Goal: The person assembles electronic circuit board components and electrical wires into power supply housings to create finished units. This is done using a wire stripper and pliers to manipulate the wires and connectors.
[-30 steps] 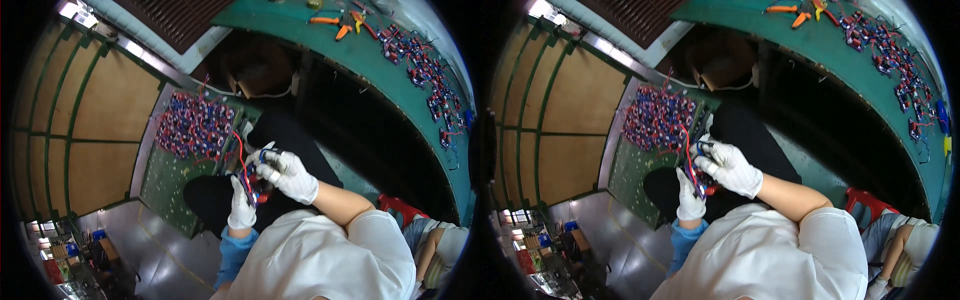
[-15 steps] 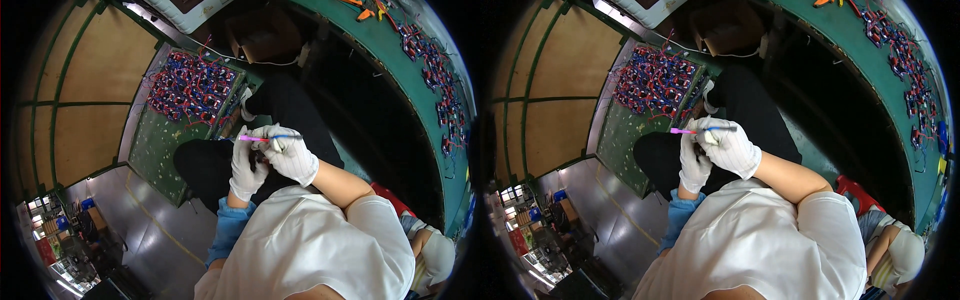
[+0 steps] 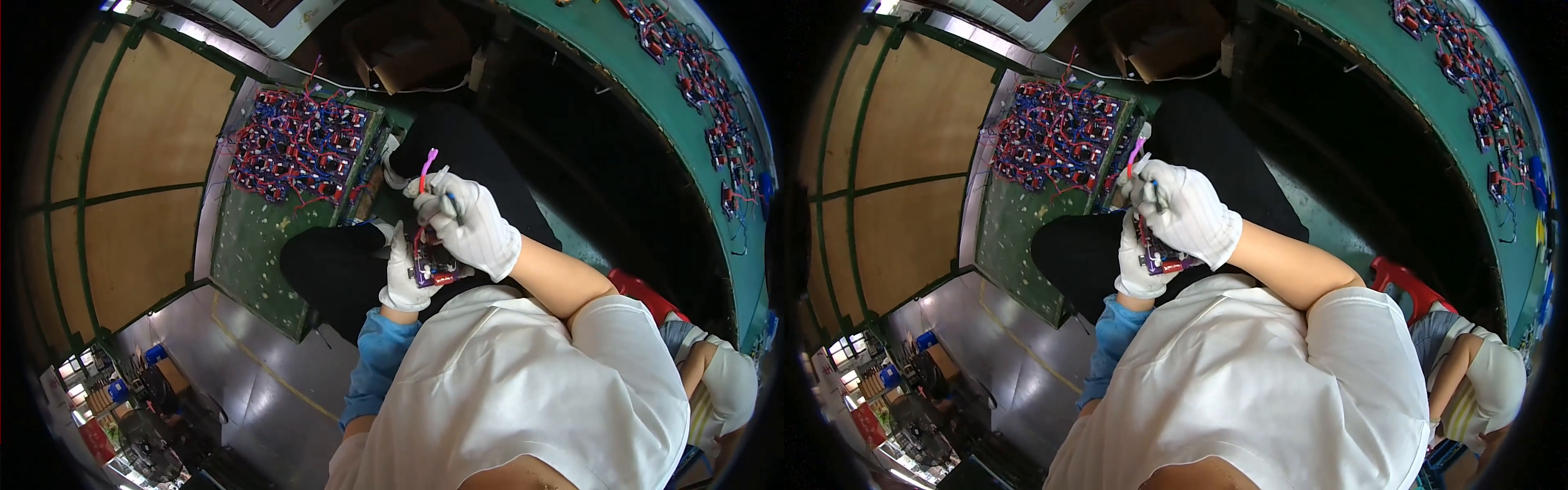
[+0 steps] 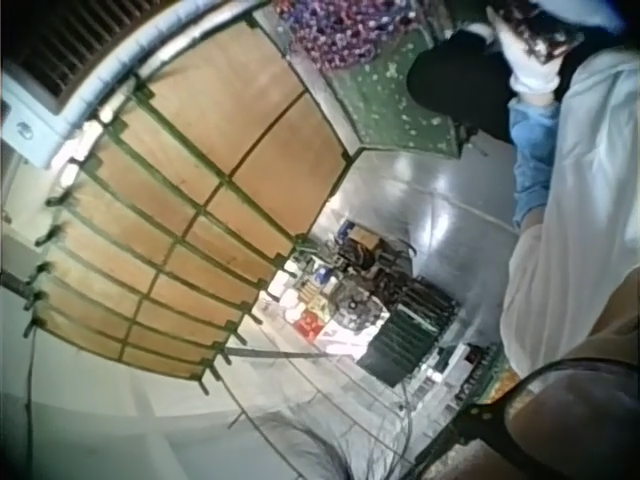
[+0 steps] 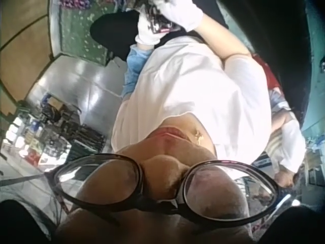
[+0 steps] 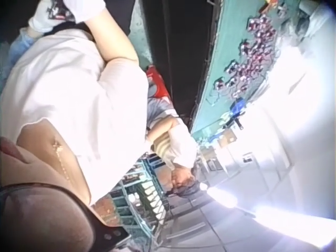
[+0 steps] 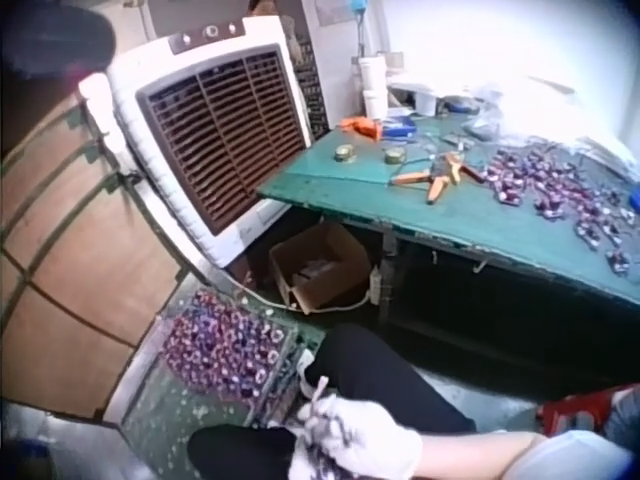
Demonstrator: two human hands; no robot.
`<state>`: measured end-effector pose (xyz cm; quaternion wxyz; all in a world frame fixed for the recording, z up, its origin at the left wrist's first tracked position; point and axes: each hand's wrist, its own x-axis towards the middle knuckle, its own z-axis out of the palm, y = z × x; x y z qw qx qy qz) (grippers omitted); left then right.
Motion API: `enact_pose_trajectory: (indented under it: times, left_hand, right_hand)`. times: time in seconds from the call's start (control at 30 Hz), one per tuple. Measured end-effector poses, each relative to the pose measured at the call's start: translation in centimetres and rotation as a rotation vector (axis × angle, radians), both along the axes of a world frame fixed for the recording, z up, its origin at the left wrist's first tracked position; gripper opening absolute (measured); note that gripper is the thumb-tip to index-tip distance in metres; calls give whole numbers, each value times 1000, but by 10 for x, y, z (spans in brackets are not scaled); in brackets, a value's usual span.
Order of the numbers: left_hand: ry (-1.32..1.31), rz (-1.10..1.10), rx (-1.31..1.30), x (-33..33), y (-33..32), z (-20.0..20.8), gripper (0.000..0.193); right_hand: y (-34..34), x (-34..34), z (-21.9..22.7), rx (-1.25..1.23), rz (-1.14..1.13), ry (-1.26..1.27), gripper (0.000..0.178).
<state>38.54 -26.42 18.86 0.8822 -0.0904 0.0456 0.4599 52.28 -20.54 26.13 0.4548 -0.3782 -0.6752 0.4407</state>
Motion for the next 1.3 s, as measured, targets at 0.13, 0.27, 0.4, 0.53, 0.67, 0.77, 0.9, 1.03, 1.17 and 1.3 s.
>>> enact_pose_trajectory:
  times: [0.13,0.27,0.4,0.53,0.67,0.77,0.9,1.03,1.17,1.3]
  left_hand:
    - [128,-5,-158,0,0,0,64]
    - [249,-84,-16,1,3,0,60]
    - [183,-119,15,5,5,-5,63]
    - [178,-121,3,7,4,-5,64]
    - [329,-49,-51,5,2,-5,63]
    - [245,47,-56,-8,6,-4,66]
    - [290,45,22,-12,21,24,73]
    - [224,65,42,-20,20,14,76]
    - [430,64,21,-12,21,19,78]
    - [296,122,11,-12,17,34,84]
  right_hand:
    - [2,3,-3,48,-50,-131,16]
    - [4,2,4,-42,-117,-299,8]
    - [6,6,7,-58,-154,-332,10]
    - [6,9,17,-180,-113,-320,12]
    - [4,7,7,18,-59,-221,11]
    - [4,13,-11,418,86,-155,8]
    - [-1,12,-19,408,198,-52,13]
    - [5,14,-17,530,302,-221,22]
    - [2,21,-26,650,300,-303,36]
    - [10,15,-11,425,301,-3,22]
